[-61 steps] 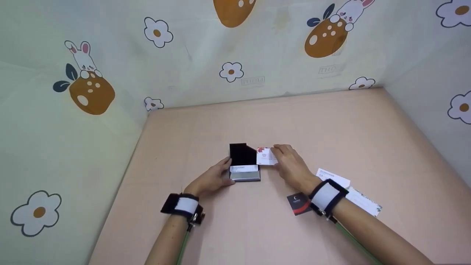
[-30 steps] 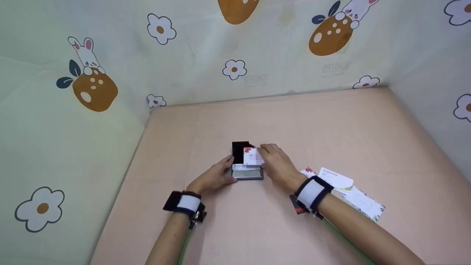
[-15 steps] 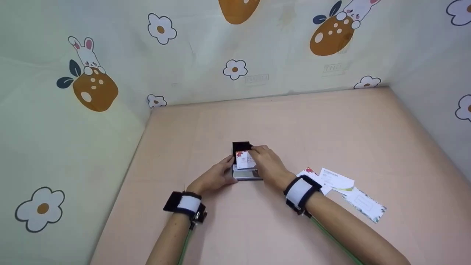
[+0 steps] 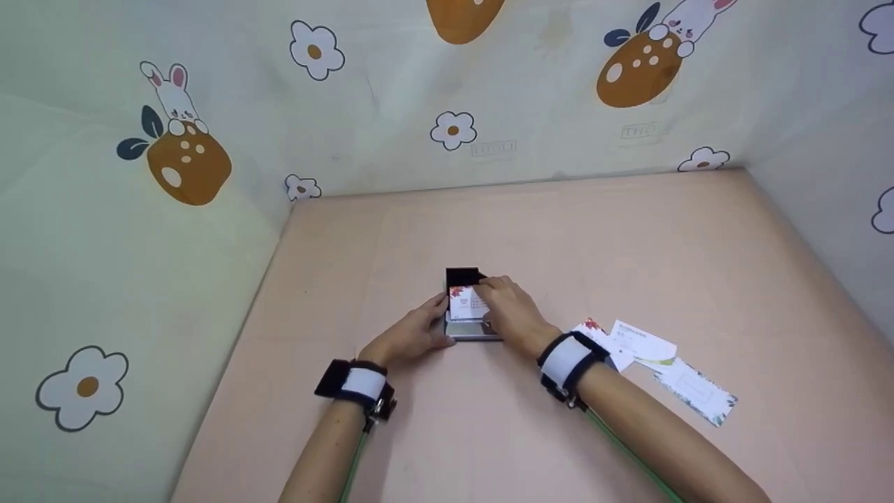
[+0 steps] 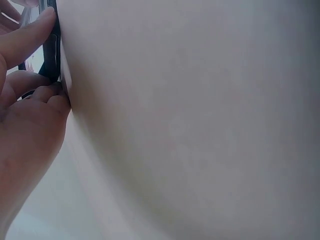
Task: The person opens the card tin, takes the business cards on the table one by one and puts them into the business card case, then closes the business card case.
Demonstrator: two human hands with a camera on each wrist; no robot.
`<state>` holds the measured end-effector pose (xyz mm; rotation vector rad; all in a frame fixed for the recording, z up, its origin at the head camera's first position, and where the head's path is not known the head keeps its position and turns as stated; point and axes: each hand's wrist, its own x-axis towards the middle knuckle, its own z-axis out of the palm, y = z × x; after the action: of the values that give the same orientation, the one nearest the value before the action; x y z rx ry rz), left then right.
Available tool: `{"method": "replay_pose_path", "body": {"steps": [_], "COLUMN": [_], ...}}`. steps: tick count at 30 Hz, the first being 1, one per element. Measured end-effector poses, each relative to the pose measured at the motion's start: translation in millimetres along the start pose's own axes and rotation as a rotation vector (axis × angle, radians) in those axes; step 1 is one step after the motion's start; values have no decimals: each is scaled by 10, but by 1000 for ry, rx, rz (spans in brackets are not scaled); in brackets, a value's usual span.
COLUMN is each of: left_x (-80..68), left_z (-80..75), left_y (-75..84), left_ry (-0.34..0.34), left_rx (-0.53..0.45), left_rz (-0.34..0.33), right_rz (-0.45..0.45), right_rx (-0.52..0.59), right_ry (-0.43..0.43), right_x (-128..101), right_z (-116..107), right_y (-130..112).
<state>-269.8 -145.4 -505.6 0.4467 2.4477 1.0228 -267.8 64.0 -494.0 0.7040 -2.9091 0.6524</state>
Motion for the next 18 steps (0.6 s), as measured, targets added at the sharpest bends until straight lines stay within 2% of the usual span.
{"method": "replay_pose_path", "body": {"steps": [8, 15, 18], "left_x": [-1, 5, 4], "left_z": [16, -11, -18], "left_y": [9, -10, -22], "left_ry": [-9, -6, -4], "left_rx": [-3, 36, 37], "left_rz": [-16, 67, 61], "right_rz": [-9, -42, -47], "right_rx": [21, 5, 2], "right_ry": [1, 23, 17], "right_x": [8, 14, 21], "right_z": [50, 48, 46], "right_y": [45, 62, 62]}}
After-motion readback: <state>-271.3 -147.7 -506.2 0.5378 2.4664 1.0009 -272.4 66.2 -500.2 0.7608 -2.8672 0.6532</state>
